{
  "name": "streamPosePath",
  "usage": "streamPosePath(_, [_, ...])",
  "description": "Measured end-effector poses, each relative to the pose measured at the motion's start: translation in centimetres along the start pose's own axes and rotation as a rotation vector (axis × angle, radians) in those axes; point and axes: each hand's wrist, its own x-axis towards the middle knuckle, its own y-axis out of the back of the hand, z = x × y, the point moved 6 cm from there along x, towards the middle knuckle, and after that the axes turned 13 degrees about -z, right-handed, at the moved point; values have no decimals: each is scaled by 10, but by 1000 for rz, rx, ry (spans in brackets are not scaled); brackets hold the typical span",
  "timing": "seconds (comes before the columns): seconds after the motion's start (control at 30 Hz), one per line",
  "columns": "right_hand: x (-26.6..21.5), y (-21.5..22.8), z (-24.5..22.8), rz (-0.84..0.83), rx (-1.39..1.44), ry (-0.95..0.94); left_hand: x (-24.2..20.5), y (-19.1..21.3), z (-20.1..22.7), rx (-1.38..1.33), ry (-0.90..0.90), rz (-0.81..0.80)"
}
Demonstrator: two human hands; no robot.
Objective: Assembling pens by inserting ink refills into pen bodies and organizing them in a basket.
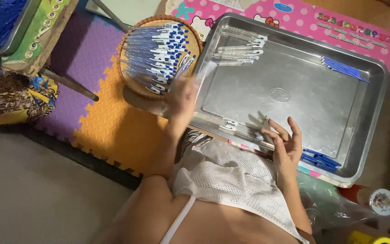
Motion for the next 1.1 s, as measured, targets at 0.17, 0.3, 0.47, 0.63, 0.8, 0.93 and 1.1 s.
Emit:
streamPosePath(0.17, [0,-2,2,-4,-1,-40,21,26,-63,568,-17,229])
streamPosePath(0.3, [1,-4,0,-32,6,-37,25,16,-70,695,-30,224])
streamPosePath(0.47, [0,2,10,-60,21,4,31,16,-72,693,-53,176])
streamPosePath(0.63, [-2,11,19,-54,111,18,34,20,-77,652,-67,128])
streamPosePath(0.8, [-4,12,17,-18,115,17,34,23,-60,749,-35,145])
streamPosePath(0.93, [-14,70,22,154,-5,92,36,27,-43,742,-27,136])
streamPosePath(1.1, [-32,131,-48,357,-214,159,25,-7,34,518,-219,29])
